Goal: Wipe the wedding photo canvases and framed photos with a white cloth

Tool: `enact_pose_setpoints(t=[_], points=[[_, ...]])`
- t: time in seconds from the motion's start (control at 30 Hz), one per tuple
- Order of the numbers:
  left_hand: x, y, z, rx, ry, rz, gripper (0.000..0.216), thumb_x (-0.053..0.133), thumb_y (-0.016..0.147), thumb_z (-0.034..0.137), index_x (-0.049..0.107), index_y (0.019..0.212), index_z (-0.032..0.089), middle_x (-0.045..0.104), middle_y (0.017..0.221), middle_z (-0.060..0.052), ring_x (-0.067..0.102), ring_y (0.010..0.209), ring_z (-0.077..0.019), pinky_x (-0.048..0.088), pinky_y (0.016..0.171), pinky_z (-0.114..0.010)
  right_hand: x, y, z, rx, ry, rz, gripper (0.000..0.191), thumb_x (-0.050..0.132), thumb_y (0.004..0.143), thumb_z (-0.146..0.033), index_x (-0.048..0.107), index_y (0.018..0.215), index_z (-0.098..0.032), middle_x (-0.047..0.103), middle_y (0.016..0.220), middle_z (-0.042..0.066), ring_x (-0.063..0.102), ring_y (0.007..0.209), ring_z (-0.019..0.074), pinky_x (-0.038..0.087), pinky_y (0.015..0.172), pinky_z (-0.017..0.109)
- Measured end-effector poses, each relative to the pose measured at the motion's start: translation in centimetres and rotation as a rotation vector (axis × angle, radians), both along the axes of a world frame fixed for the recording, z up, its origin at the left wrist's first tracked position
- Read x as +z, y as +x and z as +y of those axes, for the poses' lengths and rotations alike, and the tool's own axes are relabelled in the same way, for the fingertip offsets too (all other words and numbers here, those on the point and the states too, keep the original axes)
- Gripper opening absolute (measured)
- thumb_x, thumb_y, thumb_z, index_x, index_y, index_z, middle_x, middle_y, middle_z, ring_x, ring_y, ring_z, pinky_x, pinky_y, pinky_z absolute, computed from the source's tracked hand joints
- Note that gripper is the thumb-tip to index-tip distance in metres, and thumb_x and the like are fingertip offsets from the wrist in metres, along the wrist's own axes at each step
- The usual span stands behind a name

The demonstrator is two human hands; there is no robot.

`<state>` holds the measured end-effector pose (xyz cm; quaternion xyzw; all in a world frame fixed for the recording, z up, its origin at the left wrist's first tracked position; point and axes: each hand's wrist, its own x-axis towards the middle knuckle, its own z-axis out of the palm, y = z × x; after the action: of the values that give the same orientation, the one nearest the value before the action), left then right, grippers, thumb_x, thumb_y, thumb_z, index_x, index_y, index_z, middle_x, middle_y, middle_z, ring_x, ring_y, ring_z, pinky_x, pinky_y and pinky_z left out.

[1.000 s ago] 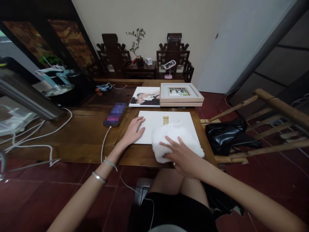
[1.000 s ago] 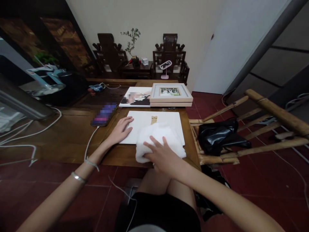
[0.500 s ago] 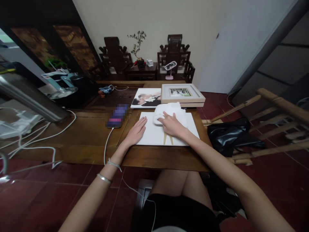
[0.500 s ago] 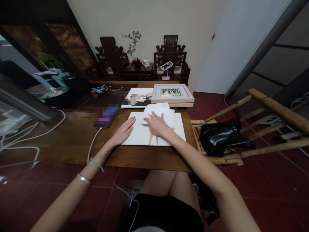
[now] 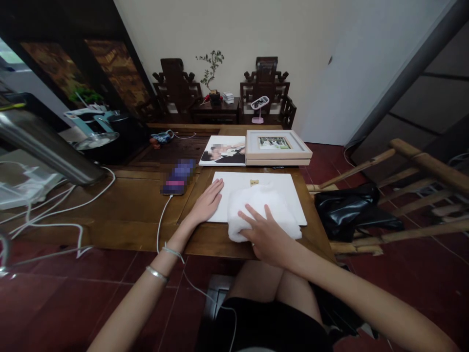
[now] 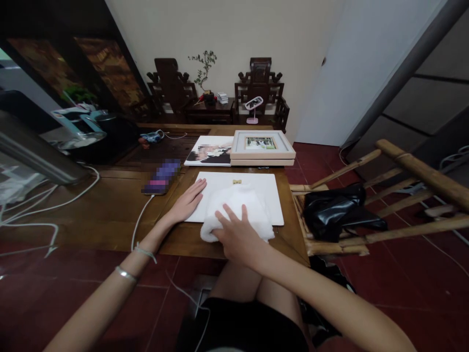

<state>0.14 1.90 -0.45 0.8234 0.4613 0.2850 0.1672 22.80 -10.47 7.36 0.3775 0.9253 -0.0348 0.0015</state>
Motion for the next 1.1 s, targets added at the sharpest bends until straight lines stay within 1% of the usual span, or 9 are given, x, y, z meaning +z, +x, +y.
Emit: enact_pose_setpoints(t=[0.1, 0.23, 0.33, 0.43, 0.53, 0.73, 0.83, 0.93, 1.1], points=[[0.1, 0.0, 0.0, 0.001, -0.003, 0.02, 0.051, 0.031, 0.094, 0.035, 0.041, 0.14, 0.016, 0.036, 0.149, -0.008, 0.028, 0.14, -0.0204, 0.021, 0.116, -0.044, 0.3, 0.0, 1.7, -0.021, -0.002, 0.004, 0.047, 0.041, 0.079, -0.008, 0.059, 0.121, -0.018, 0.038, 0.147, 0.013, 0.02, 0.14, 0.0351, 0.021, 0.103, 0.069], [0.2, 0.0, -0.1, -0.002, -0.006, 0.051, 0.052, 0.029, 0.094, 0.036, 0.04, 0.14, 0.013, 0.035, 0.15, -0.01, 0.026, 0.141, -0.0206, 0.019, 0.116, -0.042, 0.6, -1.0, 6.1, -0.085, -0.048, -0.018, 0.057, 0.04, 0.075, -0.003, 0.052, 0.129, -0.014, 0.035, 0.148, 0.018, 0.02, 0.139, 0.0376, 0.024, 0.099, 0.072], [0.2, 0.0, -0.1, 0.003, -0.009, 0.043, 0.053, 0.029, 0.094, 0.037, 0.041, 0.14, 0.013, 0.035, 0.149, -0.01, 0.027, 0.14, -0.0206, 0.02, 0.116, -0.041, 0.2, -2.4, 9.3, -0.154, 0.0, -0.026, 0.056, 0.038, 0.077, -0.004, 0.05, 0.132, -0.012, 0.032, 0.148, 0.02, 0.019, 0.138, 0.04, 0.023, 0.096, 0.075], [0.1, -0.1, 0.0, 0.006, -0.02, 0.025, 0.052, 0.03, 0.094, 0.038, 0.04, 0.14, 0.016, 0.035, 0.15, -0.009, 0.027, 0.14, -0.0203, 0.02, 0.116, -0.042, -0.5, -3.6, 10.8, -0.208, 0.072, -0.058, 0.051, 0.035, 0.082, -0.006, 0.051, 0.131, -0.012, 0.029, 0.15, 0.021, 0.018, 0.138, 0.0421, 0.019, 0.096, 0.076], [0.0, -0.1, 0.1, 0.002, -0.02, 0.013, 0.052, 0.03, 0.094, 0.037, 0.038, 0.141, 0.016, 0.033, 0.15, -0.008, 0.026, 0.141, -0.0198, 0.021, 0.116, -0.042, -1.1, -4.1, 9.5, -0.159, 0.139, -0.082, 0.045, 0.033, 0.087, -0.009, 0.057, 0.125, -0.012, 0.028, 0.149, 0.022, 0.019, 0.137, 0.0447, 0.02, 0.097, 0.075], [-0.1, -0.1, 0.2, -0.008, -0.006, 0.032, 0.052, 0.029, 0.094, 0.036, 0.04, 0.141, 0.015, 0.034, 0.15, -0.008, 0.025, 0.141, -0.02, 0.019, 0.117, -0.042, -0.7, -2.8, 2.0, 0.003, 0.162, -0.101, 0.034, 0.039, 0.089, -0.018, 0.065, 0.11, -0.015, 0.035, 0.146, 0.021, 0.028, 0.134, 0.0451, 0.025, 0.097, 0.073], [0.0, 0.0, 0.2, -0.009, 0.0, 0.04, 0.054, 0.028, 0.094, 0.036, 0.04, 0.14, 0.011, 0.033, 0.15, -0.011, 0.024, 0.141, -0.0207, 0.019, 0.117, -0.042, -0.1, -1.9, 0.0, 0.081, 0.109, -0.086, 0.03, 0.046, 0.086, -0.021, 0.066, 0.108, -0.016, 0.039, 0.144, 0.02, 0.029, 0.133, 0.0443, 0.028, 0.097, 0.07], [-0.1, -0.1, 0.2, 0.001, -0.003, 0.057, 0.055, 0.027, 0.094, 0.036, 0.038, 0.141, 0.009, 0.031, 0.151, -0.013, 0.023, 0.142, -0.0209, 0.018, 0.117, -0.042, 0.4, -1.2, 0.6, 0.081, 0.062, -0.051, 0.034, 0.046, 0.084, -0.016, 0.064, 0.112, -0.017, 0.045, 0.14, 0.017, 0.032, 0.133, 0.039, 0.03, 0.1, 0.065], [-0.3, -0.2, 0.3, 0.024, -0.016, 0.061, 0.056, 0.028, 0.094, 0.038, 0.035, 0.142, 0.01, 0.028, 0.152, -0.011, 0.021, 0.142, -0.0207, 0.016, 0.117, -0.041, 0.6, -0.9, 5.5, -0.08, 0.027, -0.032, 0.046, 0.041, 0.079, -0.007, 0.06, 0.12, -0.015, 0.044, 0.142, 0.016, 0.031, 0.134, 0.0351, 0.029, 0.102, 0.062]])
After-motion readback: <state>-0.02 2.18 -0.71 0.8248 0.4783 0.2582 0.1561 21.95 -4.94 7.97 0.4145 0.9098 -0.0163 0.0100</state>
